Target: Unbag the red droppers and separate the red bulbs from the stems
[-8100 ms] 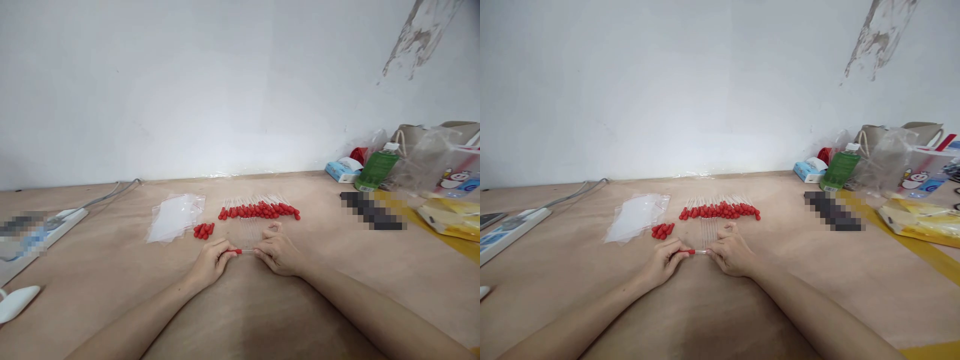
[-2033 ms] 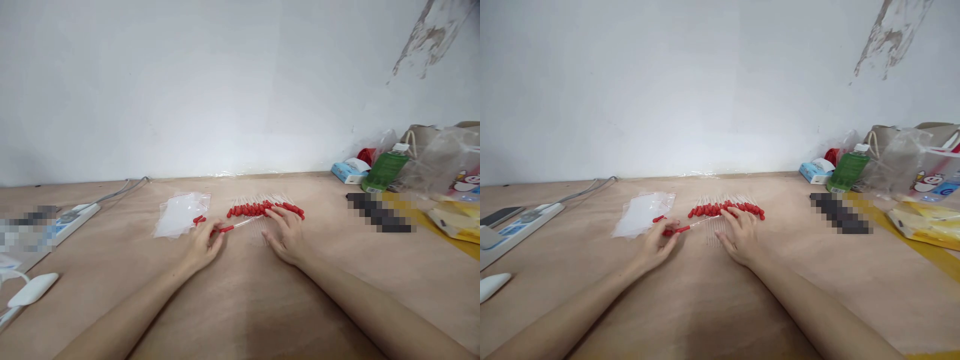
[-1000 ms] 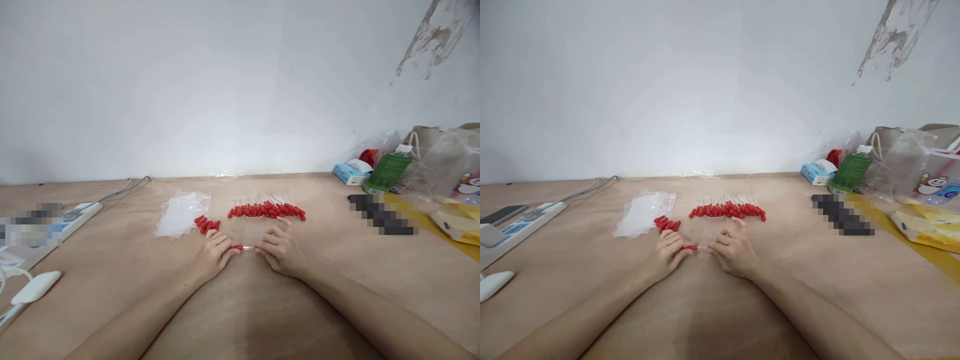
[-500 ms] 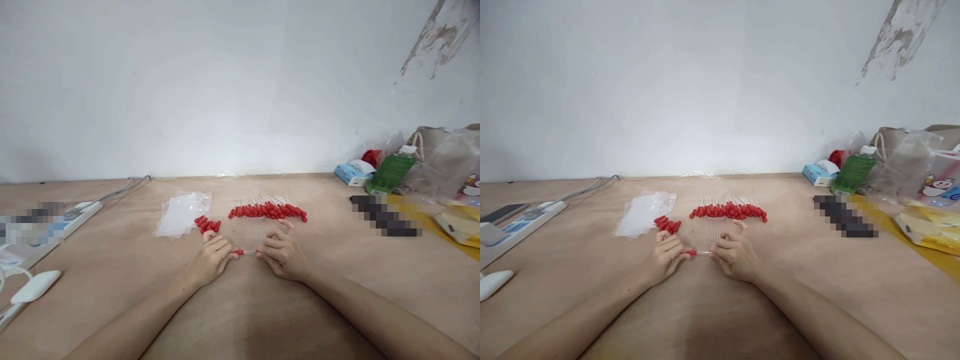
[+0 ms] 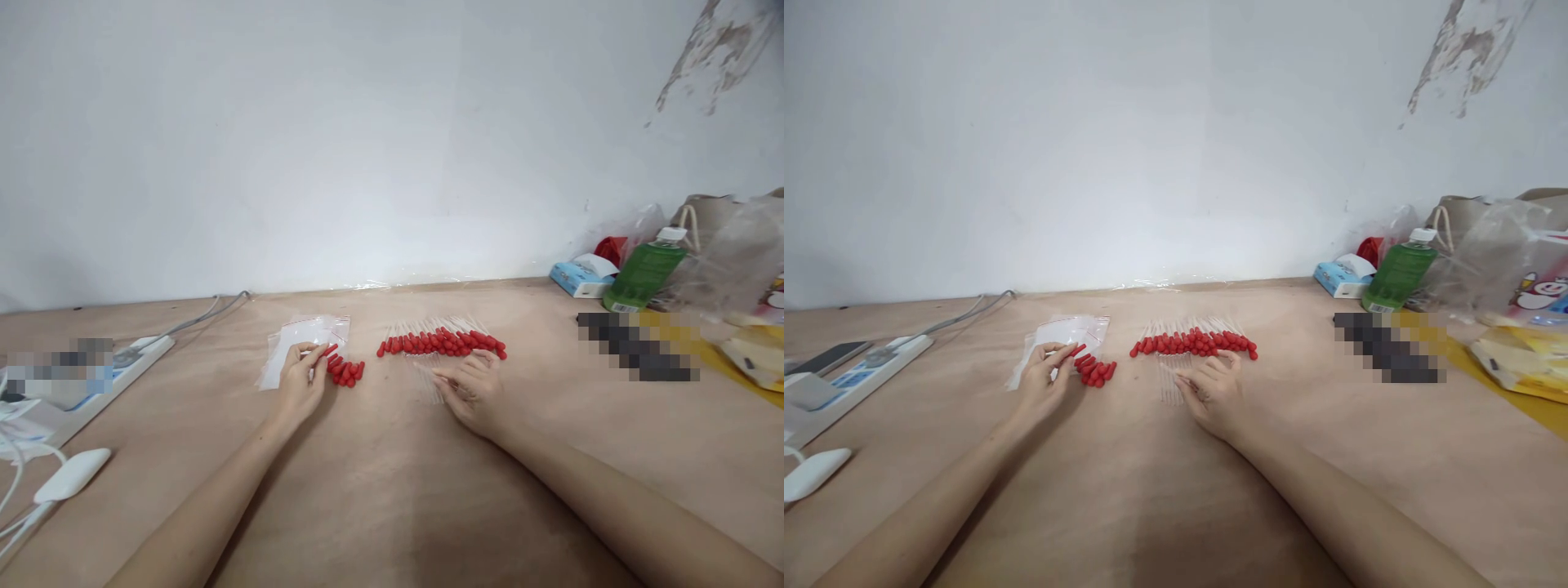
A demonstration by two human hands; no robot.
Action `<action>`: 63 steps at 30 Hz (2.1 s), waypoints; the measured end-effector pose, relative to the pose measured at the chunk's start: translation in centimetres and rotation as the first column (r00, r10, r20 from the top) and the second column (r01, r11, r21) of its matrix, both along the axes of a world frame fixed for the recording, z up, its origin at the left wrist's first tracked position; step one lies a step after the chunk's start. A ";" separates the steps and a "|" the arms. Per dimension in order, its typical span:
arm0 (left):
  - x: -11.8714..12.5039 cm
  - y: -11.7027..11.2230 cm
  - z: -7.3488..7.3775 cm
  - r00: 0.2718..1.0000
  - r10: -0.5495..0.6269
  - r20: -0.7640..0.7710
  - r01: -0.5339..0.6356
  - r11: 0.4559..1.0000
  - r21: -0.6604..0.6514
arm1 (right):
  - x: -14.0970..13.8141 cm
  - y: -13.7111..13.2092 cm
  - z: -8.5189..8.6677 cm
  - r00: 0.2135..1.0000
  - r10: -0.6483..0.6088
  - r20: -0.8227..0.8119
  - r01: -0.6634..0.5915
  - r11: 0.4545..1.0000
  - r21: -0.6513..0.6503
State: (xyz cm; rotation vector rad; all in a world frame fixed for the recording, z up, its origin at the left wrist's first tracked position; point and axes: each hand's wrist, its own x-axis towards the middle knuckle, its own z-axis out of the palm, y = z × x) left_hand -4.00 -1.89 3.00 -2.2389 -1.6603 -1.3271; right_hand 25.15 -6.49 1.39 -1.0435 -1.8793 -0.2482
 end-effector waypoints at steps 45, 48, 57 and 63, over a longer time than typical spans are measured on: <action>10.2 6.7 2.1 0.937 -0.294 -0.189 0.170 0.856 -0.488 | 1.1 1.1 -1.2 0.958 -0.286 0.031 0.288 0.955 -0.077; 10.0 6.3 2.7 0.965 -0.217 -0.148 0.126 0.877 -0.464 | 1.0 1.2 -1.2 0.961 -0.274 0.029 0.275 0.957 -0.091; 5.4 -1.5 1.6 0.928 -0.372 0.026 0.367 0.901 -0.233 | 1.6 1.6 -1.4 0.977 -0.180 -0.111 0.182 0.983 0.013; 4.5 -4.3 -1.6 0.883 -0.462 -0.089 0.451 0.885 -0.116 | 1.5 -0.1 -0.3 0.986 0.072 0.148 -0.066 0.997 -0.039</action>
